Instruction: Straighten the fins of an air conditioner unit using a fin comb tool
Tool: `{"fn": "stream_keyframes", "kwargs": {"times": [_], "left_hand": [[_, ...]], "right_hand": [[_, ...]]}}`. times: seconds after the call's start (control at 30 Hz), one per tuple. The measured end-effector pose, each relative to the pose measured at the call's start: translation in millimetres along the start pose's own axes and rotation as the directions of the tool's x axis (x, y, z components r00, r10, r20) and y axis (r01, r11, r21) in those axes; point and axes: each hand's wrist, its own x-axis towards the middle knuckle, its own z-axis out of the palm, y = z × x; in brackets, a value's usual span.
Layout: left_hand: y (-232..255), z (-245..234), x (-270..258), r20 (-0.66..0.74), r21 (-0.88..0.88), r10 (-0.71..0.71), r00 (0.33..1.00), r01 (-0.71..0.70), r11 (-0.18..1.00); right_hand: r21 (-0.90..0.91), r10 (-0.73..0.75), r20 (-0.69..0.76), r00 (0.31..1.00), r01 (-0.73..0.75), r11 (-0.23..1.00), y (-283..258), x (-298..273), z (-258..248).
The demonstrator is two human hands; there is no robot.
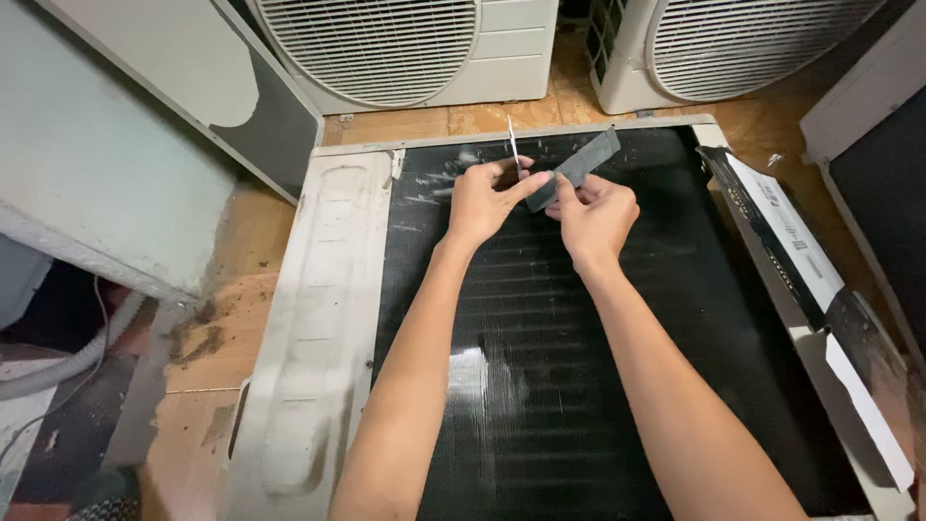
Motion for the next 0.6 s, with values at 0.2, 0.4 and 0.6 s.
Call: {"fn": "stream_keyframes", "kwargs": {"times": [0.2, 0.4, 0.6], "left_hand": [[-1.1, 0.5, 1.3, -0.005, 0.023, -0.015, 1.000, 0.015, 1.000], [5.7, -2.3, -0.7, 0.000, 0.049, -0.007, 1.000, 0.007, 0.999], [-9.4, 3.8, 9.2, -0.019, 0.062, -0.033, 0.999, 0.034, 0.997]], "right_hand": [[-0.060, -0.081, 0.015, 0.997, 0.081, 0.995, 0.3, -2.8, -2.9], [-0.107, -0.137, 0.018, 0.990, 0.138, 0.985, -10.2, -5.9, -2.8], [-0.212, -0.177, 0.023, 0.984, 0.178, 0.961, -12.1, -4.1, -3.2]]}}
